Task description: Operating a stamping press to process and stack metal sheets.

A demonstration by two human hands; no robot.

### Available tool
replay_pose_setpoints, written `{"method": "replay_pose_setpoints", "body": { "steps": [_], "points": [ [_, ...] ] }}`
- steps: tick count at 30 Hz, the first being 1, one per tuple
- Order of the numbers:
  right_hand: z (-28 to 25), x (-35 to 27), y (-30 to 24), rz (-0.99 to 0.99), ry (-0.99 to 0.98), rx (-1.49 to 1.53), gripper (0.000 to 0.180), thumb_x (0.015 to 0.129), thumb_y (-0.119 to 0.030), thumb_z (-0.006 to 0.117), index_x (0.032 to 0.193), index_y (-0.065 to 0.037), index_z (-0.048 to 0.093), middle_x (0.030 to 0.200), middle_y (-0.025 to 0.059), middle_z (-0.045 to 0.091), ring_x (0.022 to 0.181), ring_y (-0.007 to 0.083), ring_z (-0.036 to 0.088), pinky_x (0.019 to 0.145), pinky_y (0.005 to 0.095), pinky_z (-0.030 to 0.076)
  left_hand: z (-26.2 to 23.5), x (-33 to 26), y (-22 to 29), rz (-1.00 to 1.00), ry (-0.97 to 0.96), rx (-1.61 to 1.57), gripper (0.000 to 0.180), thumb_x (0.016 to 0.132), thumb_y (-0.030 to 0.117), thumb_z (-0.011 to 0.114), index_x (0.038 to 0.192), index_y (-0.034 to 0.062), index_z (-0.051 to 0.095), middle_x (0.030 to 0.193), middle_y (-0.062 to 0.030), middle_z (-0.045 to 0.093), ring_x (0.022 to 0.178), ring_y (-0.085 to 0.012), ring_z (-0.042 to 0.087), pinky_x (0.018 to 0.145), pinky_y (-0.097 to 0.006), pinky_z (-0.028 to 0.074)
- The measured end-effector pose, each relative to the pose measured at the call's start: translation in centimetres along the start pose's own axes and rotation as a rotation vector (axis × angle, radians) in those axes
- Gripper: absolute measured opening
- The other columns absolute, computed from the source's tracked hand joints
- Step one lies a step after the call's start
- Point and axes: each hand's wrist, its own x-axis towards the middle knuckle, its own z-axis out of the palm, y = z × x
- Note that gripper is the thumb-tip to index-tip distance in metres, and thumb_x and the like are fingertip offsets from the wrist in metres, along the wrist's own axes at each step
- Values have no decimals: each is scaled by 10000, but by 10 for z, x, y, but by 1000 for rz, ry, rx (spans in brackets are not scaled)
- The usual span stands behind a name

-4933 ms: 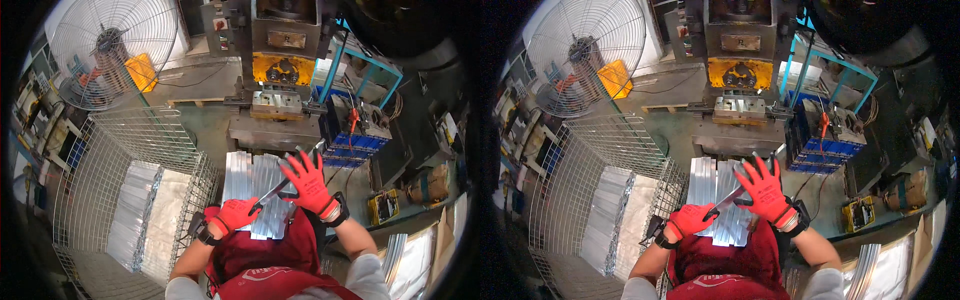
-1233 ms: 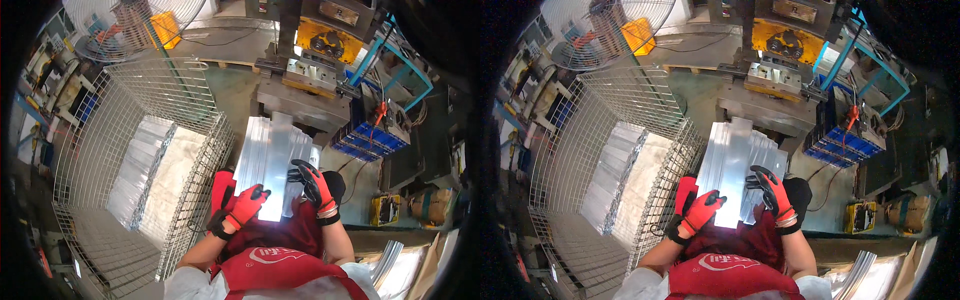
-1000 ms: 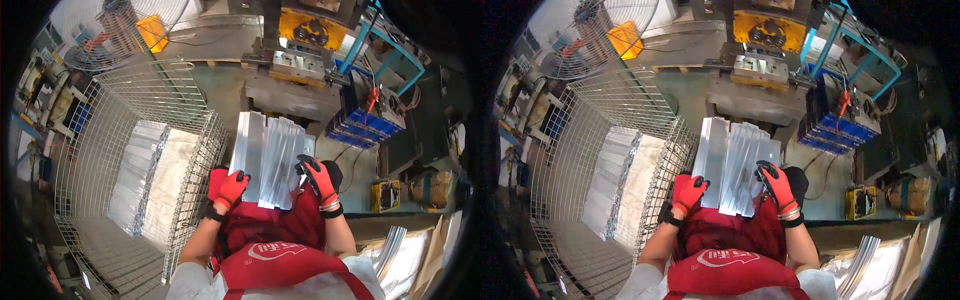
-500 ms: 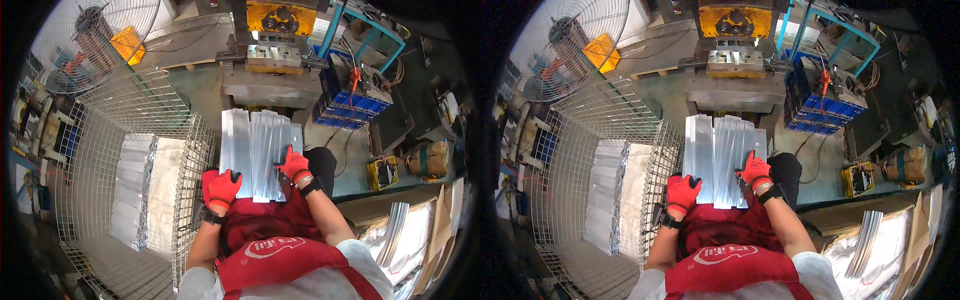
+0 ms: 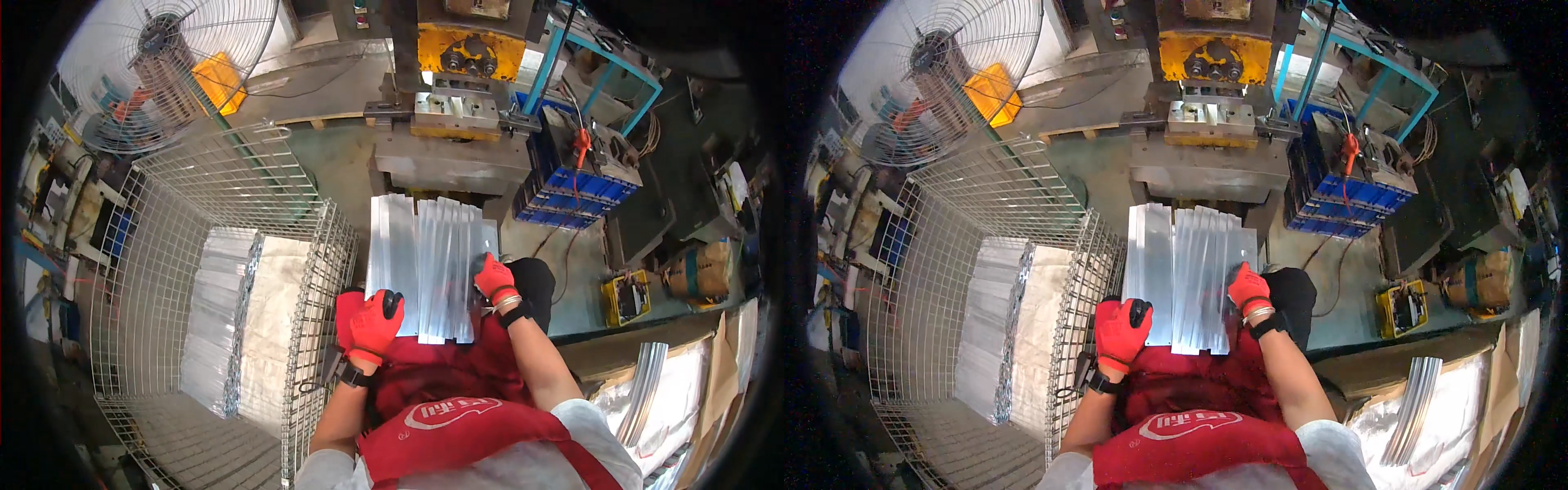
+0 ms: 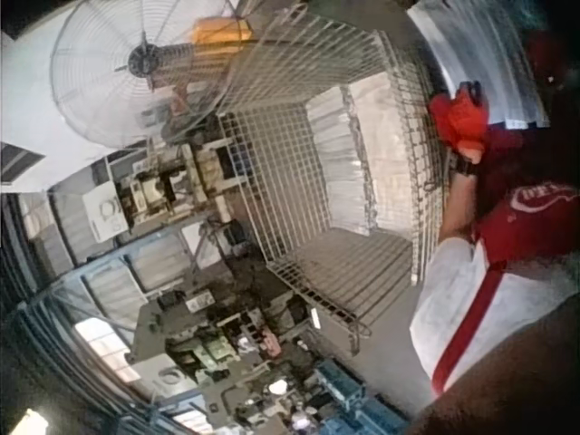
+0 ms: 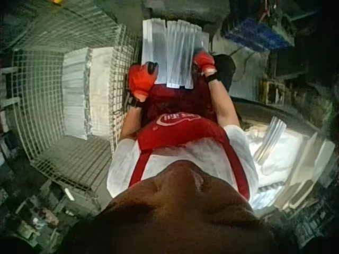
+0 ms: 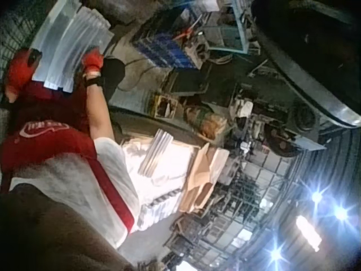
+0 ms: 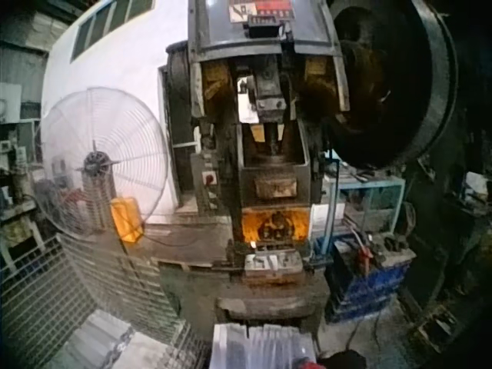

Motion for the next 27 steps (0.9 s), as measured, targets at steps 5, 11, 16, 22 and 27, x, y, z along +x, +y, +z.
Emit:
{"method": "replay_pose_setpoints", "body": {
  "steps": [5, 11, 16, 22, 27],
  "points": [
    [-2, -14, -4, -38, 81, 37, 805, 656, -520, 631, 1185, 22, 359, 1027, 203, 567, 987, 319, 544, 820, 394, 438, 7, -7, 4, 31, -40, -151, 201, 754, 254, 623, 877, 99, 584, 781, -95, 612, 699, -282, 592, 586, -364, 465],
    [-7, -5, -7, -42, -72, -28, 919, 597, -481, 697, 1247, 37, 308, 1109, 198, 533, 1049, 299, 510, 871, 362, 412, 17, -10, 13, 43, -167, -247, 233, 769, 264, 605, 914, 84, 577, 847, -128, 610, 769, -301, 594, 648, -366, 476],
    [3, -2, -3, -12, -22, -17, 787, 620, -432, 685, 1212, -11, 383, 1097, 179, 546, 1041, 303, 512, 864, 366, 415, 13, -12, 15, 44, -178, -248, 236, 775, 293, 585, 913, 103, 567, 850, -121, 603, 757, -314, 584, 640, -383, 468],
    [-4, -2, 0, -109, 247, 196, 656, 688, -401, 630, 1190, -30, 429, 1058, 186, 564, 996, 316, 532, 852, 379, 417, 9, -10, 25, 59, -257, -355, 241, 773, 268, 592, 941, 96, 573, 869, -122, 604, 780, -313, 584, 654, -376, 472],
    [-66, 16, -10, -300, 138, 637, 409, 733, -362, 618, 986, -42, 582, 914, 148, 621, 855, 268, 590, 739, 352, 452, 20, -11, 43, 174, -329, -361, 246, 767, 254, 609, 945, 86, 585, 858, -116, 613, 783, -309, 590, 676, -370, 475]
  ]
}}
